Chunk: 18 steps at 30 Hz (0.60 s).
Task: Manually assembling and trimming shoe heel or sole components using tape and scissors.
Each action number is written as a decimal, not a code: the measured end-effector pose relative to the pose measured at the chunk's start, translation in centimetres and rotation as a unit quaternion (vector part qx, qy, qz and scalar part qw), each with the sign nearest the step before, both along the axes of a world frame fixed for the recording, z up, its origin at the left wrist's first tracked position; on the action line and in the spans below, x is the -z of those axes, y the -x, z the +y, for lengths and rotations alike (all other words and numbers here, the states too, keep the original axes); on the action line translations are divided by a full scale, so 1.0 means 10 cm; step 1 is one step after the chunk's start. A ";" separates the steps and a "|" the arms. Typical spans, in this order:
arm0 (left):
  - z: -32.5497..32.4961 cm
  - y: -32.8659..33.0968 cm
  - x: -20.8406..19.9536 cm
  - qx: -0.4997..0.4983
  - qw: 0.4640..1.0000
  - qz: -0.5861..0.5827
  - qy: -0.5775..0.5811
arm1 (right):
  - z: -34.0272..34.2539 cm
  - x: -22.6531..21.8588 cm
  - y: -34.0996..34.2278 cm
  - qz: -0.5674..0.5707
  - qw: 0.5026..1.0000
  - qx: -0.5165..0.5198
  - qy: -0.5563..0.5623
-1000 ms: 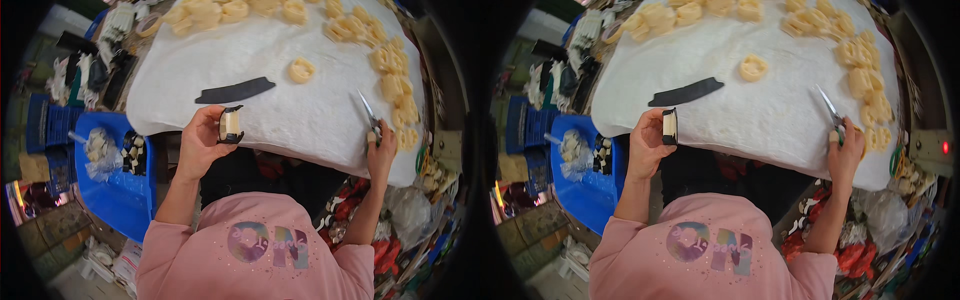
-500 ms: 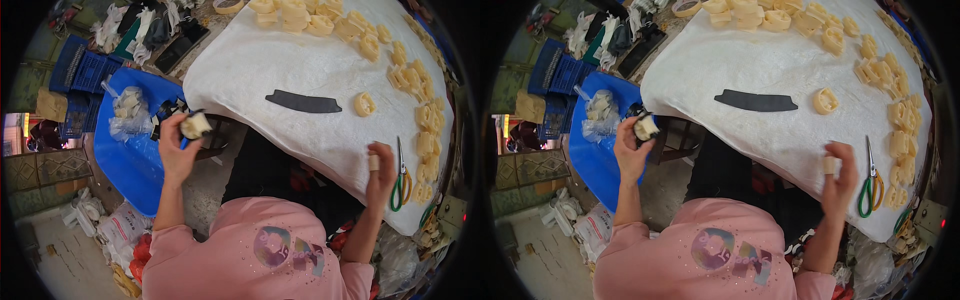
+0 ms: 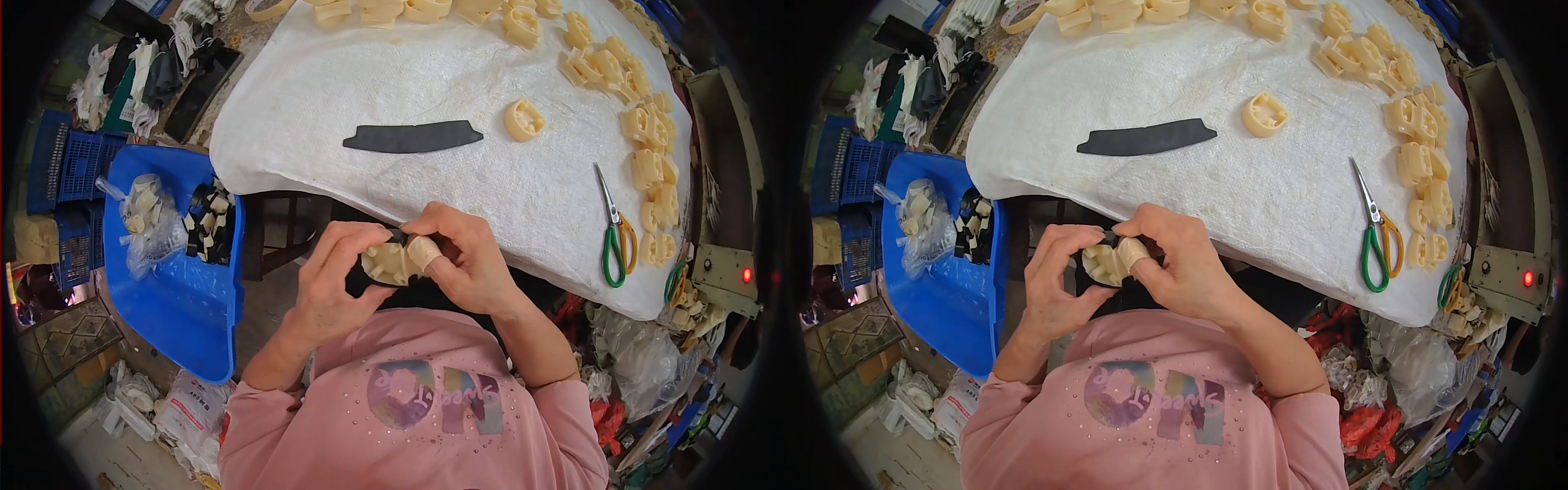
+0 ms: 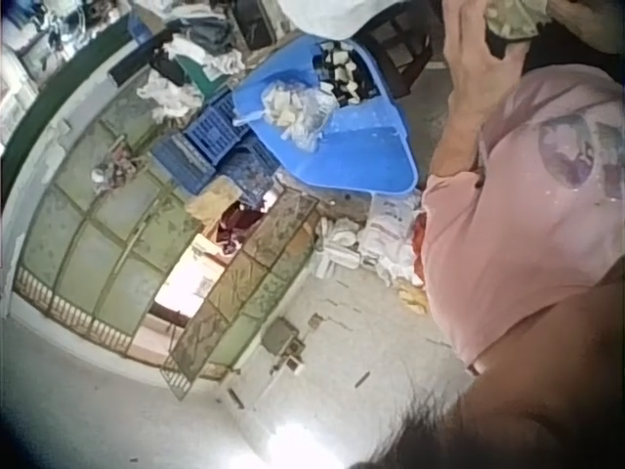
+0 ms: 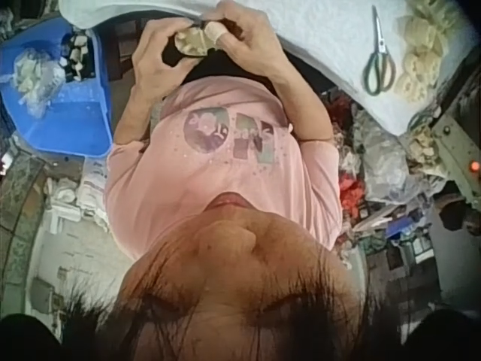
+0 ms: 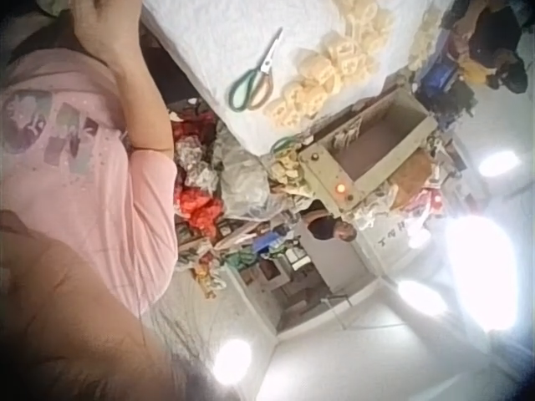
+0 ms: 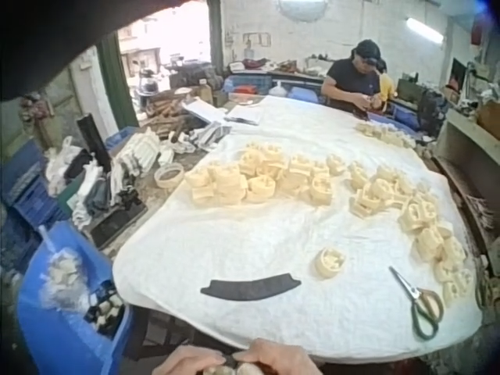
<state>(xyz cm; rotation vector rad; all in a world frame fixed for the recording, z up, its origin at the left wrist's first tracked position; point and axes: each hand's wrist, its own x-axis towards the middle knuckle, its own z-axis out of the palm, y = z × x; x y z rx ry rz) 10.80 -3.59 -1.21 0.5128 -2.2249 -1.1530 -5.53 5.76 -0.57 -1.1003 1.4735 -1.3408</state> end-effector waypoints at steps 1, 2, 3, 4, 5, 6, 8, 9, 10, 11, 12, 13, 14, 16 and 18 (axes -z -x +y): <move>0.03 0.01 0.02 0.002 1.000 -0.001 0.008 | 0.02 0.01 0.01 0.019 1.000 -0.006 -0.002; 0.06 0.02 0.03 -0.003 1.000 0.004 0.016 | 0.02 0.00 0.02 0.020 1.000 -0.005 -0.003; 0.06 0.02 0.03 -0.003 1.000 0.004 0.016 | 0.02 -0.01 0.01 0.044 0.999 -0.008 -0.016; 0.06 0.02 0.04 -0.005 1.000 -0.001 0.021 | 0.03 -0.01 0.01 0.069 0.997 -0.010 -0.030; 0.06 0.02 0.04 -0.007 1.000 -0.006 0.026 | 0.04 0.00 0.01 0.069 0.997 -0.011 -0.031; 0.06 0.02 0.04 -0.008 1.000 -0.005 0.025 | 0.05 0.03 0.00 0.041 0.999 -0.004 -0.025; 0.03 0.02 0.03 -0.016 0.999 -0.018 -0.022 | 0.05 0.03 0.00 0.013 1.000 0.001 -0.019; 0.02 0.02 0.03 -0.017 0.999 -0.018 -0.022 | 0.06 0.02 0.01 -0.040 0.998 0.003 -0.041; 0.02 0.01 0.03 -0.022 0.998 -0.020 -0.054 | 0.08 0.01 0.02 -0.093 0.994 0.004 -0.064; 0.01 0.00 0.04 -0.027 0.996 -0.022 -0.086 | 0.09 0.01 0.04 -0.093 0.994 0.003 -0.065; 0.01 0.00 0.03 -0.028 0.996 -0.021 -0.086 | 0.09 0.02 0.07 -0.111 0.993 -0.011 -0.034; 0.00 0.00 0.02 -0.039 0.991 -0.020 -0.125 | 0.10 0.03 0.08 -0.130 0.991 -0.025 -0.003; 0.00 -0.01 0.02 -0.051 0.985 -0.019 -0.164 | 0.09 0.04 0.08 -0.129 0.991 -0.025 -0.004; -0.02 -0.04 0.03 -0.044 0.985 -0.027 -0.165 | 0.08 0.07 0.08 -0.186 0.982 -0.010 0.017; -0.03 -0.06 0.05 -0.038 0.985 -0.036 -0.166 | 0.08 0.08 0.08 -0.147 0.989 -0.013 0.027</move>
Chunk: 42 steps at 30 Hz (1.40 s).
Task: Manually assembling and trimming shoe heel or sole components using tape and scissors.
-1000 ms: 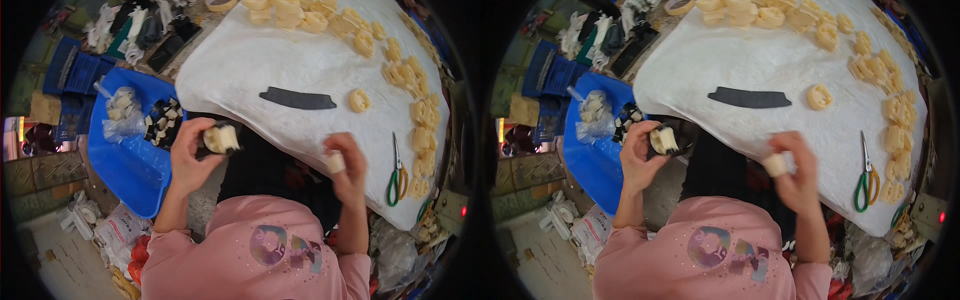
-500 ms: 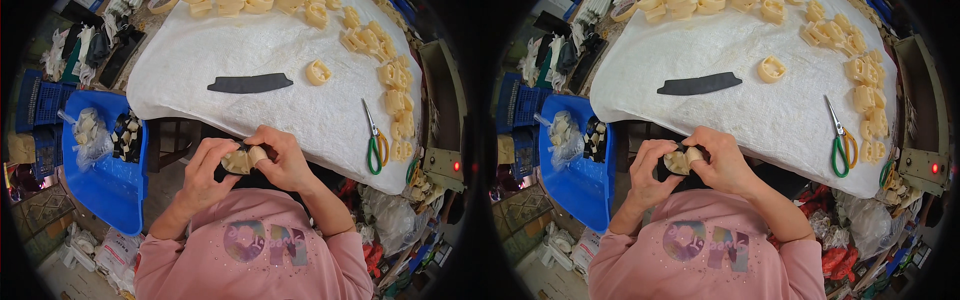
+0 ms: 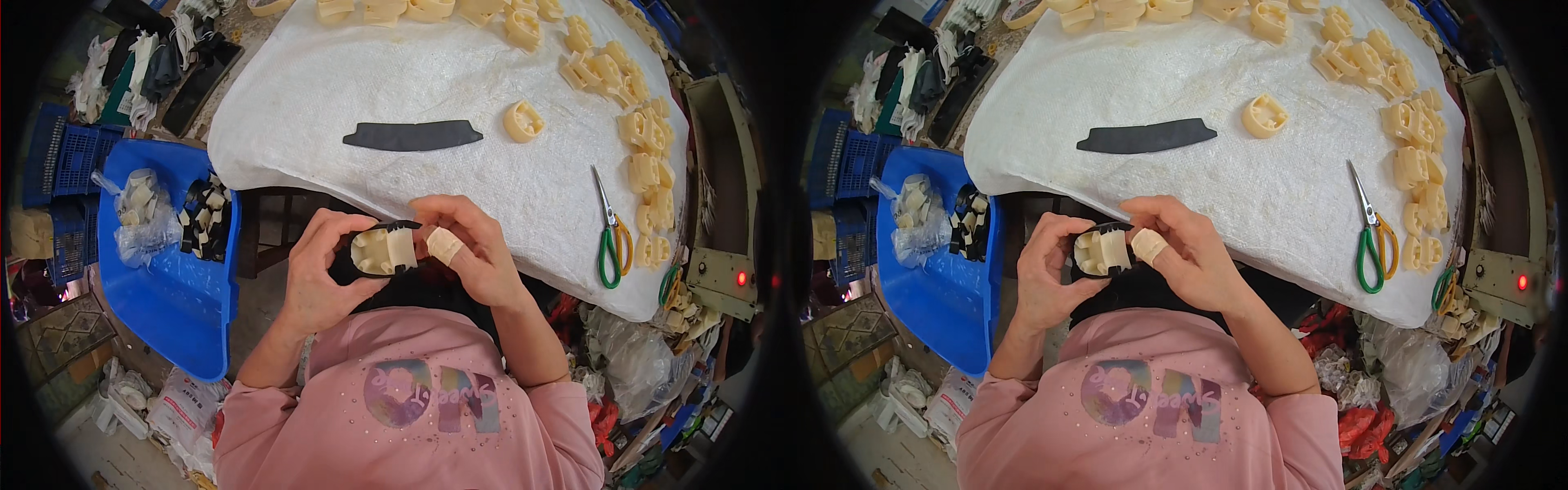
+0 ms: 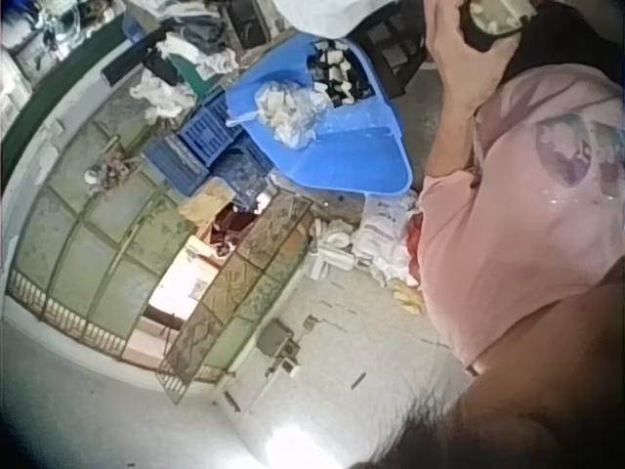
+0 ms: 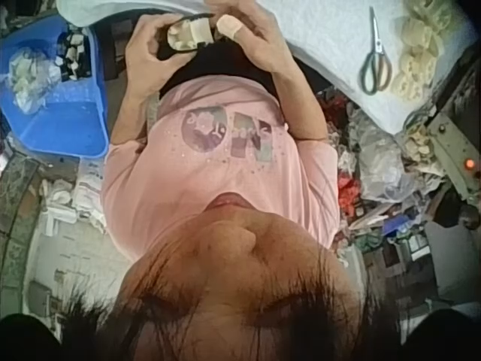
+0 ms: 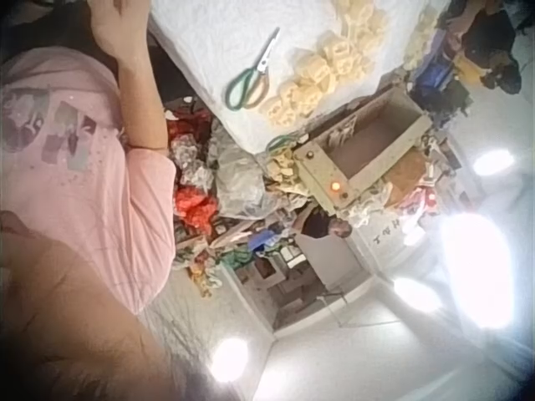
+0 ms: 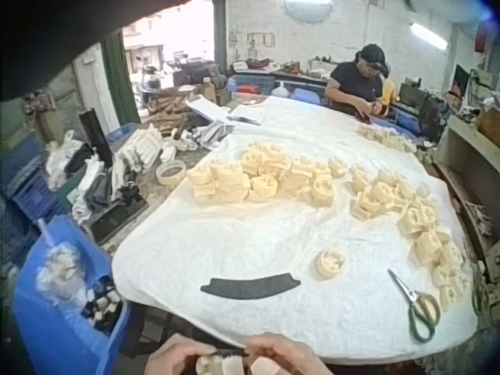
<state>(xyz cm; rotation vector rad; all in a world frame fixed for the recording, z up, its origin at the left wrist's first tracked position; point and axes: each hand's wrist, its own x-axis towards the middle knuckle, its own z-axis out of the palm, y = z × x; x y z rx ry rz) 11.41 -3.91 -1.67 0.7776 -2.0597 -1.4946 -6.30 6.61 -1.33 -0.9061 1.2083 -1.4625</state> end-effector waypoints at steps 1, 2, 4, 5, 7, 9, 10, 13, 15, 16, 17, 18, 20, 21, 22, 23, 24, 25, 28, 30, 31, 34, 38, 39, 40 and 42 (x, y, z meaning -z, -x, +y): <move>0.00 -0.01 0.02 0.003 0.999 0.026 -0.039 | 0.00 0.00 0.00 0.038 0.999 -0.002 0.011; 0.00 -0.02 0.04 0.006 0.996 0.053 -0.078 | -0.02 -0.02 0.02 0.037 0.999 -0.004 0.011; -0.01 -0.03 0.06 0.017 0.987 0.084 -0.133 | -0.07 -0.08 0.07 0.246 0.965 -0.059 0.062; -0.02 -0.03 0.06 0.029 0.975 0.114 -0.188 | -0.08 -0.07 0.07 0.246 0.965 -0.061 0.063; -0.04 -0.04 0.06 0.049 0.964 0.124 -0.228 | -0.09 -0.04 0.06 0.263 0.956 -0.080 0.105; -0.07 -0.06 0.06 0.070 0.951 0.135 -0.268 | -0.08 -0.11 0.08 0.256 0.957 -0.101 0.089; -0.08 -0.07 0.07 0.084 0.946 0.141 -0.279 | -0.07 -0.14 0.10 0.249 0.958 -0.121 0.072; -0.07 -0.07 0.08 0.103 0.940 0.151 -0.288 | -0.09 -0.15 0.13 0.259 0.953 -0.136 0.078; -0.06 -0.08 0.08 0.109 0.939 0.153 -0.287 | -0.07 -0.15 0.14 0.275 0.949 -0.140 0.069; -0.06 -0.07 0.08 0.118 0.942 0.144 -0.281 | -0.06 -0.15 0.14 0.292 0.944 -0.143 0.060; -0.06 -0.07 0.08 0.128 0.944 0.135 -0.274 | -0.04 -0.14 0.15 0.293 0.944 -0.140 0.058; -0.08 -0.05 0.07 0.131 0.943 0.135 -0.275 | -0.03 -0.11 0.15 0.290 0.946 -0.131 0.068; -0.12 0.02 0.02 0.139 0.949 0.138 -0.247 | 0.02 -0.04 0.15 0.290 0.947 -0.115 0.075; -0.13 0.06 0.05 0.144 0.948 0.139 -0.248 | 0.06 0.02 0.15 0.219 0.969 -0.088 0.078; -0.15 0.09 0.10 0.144 0.942 0.142 -0.268 | 0.09 0.07 0.15 0.146 0.984 -0.061 0.083; -0.15 0.12 0.13 0.143 0.936 0.144 -0.288 | 0.12 0.09 0.14 0.147 0.984 -0.057 0.083; -0.15 0.13 0.14 0.147 0.930 0.138 -0.308 | 0.16 0.11 0.12 0.045 0.996 -0.020 0.079; -0.15 0.14 0.15 0.152 0.929 0.137 -0.309 | 0.20 0.11 0.11 -0.060 0.995 0.017 0.075; -0.13 0.19 0.18 0.167 0.912 0.132 -0.350 | 0.25 0.09 0.25 0.082 0.992 0.027 0.087; -0.11 0.24 0.18 0.171 0.903 0.130 -0.371 | 0.29 0.12 0.29 0.193 0.976 0.025 0.093; -0.11 0.27 0.18 0.176 0.902 0.129 -0.373 | 0.30 0.14 0.27 0.204 0.972 0.035 0.108; -0.09 0.33 0.20 0.201 0.895 0.135 -0.375 | 0.31 0.16 0.23 0.208 0.968 0.056 0.127; -0.04 0.38 0.23 0.219 0.879 0.137 -0.401 | 0.34 0.19 0.18 0.150 0.977 0.079 0.126; -0.03 0.39 0.24 0.227 0.866 0.143 -0.423 | 0.34 0.18 0.16 0.150 0.977 0.081 0.126; 0.00 0.38 0.23 0.225 0.866 0.142 -0.422 | 0.34 0.17 0.13 0.163 0.973 0.086 0.136; 0.05 0.36 0.19 0.212 0.833 0.142 -0.491 | 0.34 0.17 0.10 0.174 0.970 0.087 0.149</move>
